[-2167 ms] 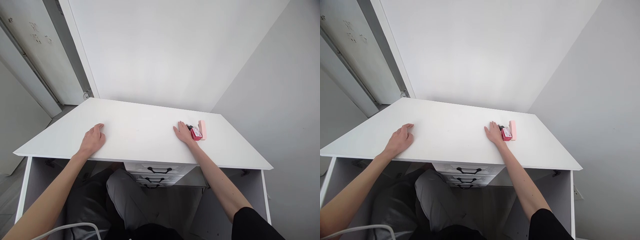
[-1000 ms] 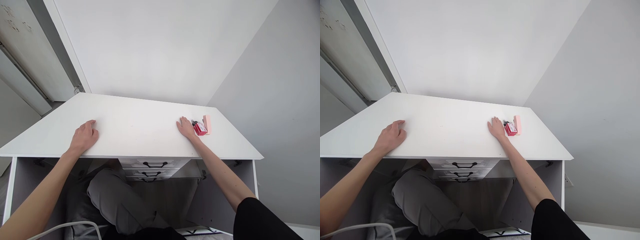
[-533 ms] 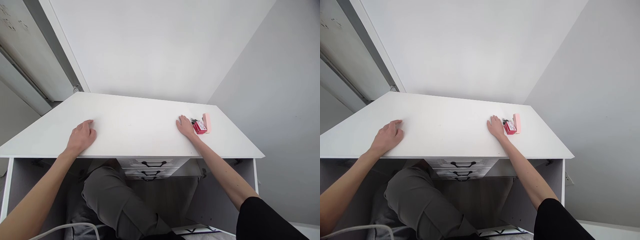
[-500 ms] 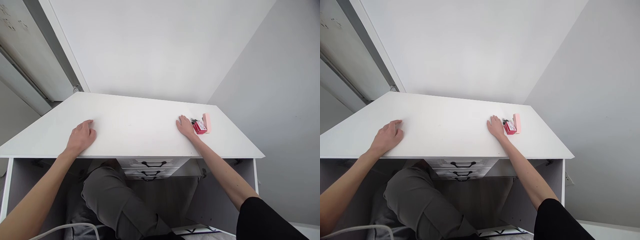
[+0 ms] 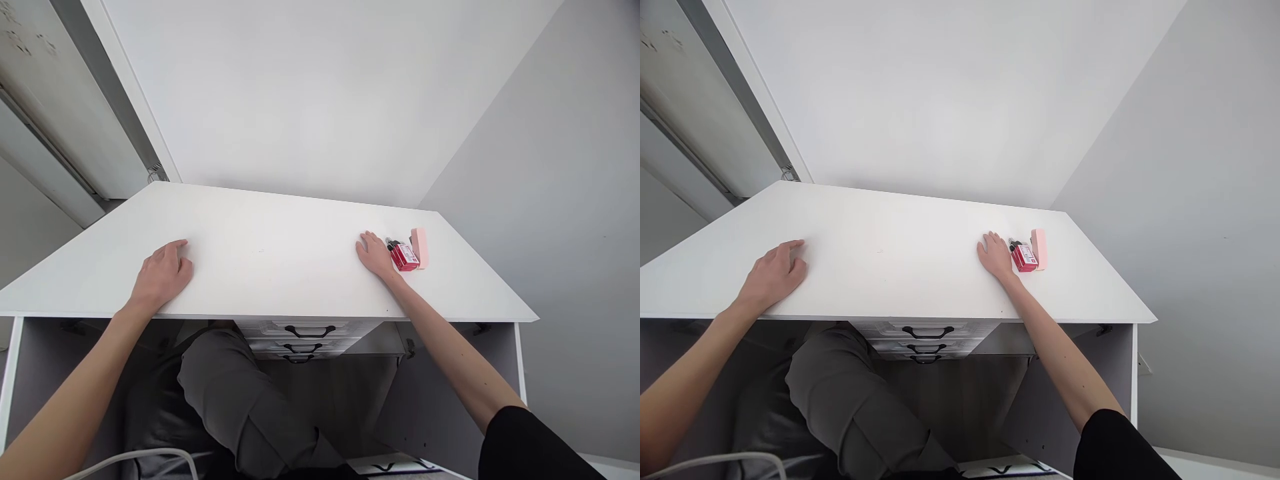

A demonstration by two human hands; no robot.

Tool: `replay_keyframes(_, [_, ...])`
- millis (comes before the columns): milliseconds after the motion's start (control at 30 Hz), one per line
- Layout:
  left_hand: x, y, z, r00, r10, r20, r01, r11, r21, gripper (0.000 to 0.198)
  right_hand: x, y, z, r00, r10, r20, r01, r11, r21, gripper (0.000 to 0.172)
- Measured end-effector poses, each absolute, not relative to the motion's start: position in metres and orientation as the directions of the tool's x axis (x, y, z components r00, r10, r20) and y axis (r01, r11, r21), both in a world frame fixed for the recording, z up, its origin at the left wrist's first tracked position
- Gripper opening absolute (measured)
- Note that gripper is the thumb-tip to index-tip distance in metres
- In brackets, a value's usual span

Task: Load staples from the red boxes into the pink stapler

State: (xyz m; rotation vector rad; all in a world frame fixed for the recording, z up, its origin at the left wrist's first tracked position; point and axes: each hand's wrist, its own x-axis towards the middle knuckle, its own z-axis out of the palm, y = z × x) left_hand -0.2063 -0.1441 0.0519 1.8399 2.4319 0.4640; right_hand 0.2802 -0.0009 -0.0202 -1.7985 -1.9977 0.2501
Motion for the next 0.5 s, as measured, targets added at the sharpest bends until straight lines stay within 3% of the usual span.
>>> replay_keyframes(233, [-0.204, -0.143, 0.047, -0.279, 0.946, 0.166, 0.942, 0.236, 0.238, 0.063, 0.278, -0.005, -0.020, -0.131, 0.974, 0.186, 0.897, 0.196, -0.395, 0.059])
replay_keyframes(500, [-0.207, -0.115, 0.032, -0.154, 0.974, 0.164, 0.978, 0.127, 0.165, 0.071, 0.247, 0.013, -0.014, -0.331, 0.941, 0.073, 0.908, 0.339, -0.247, 0.075])
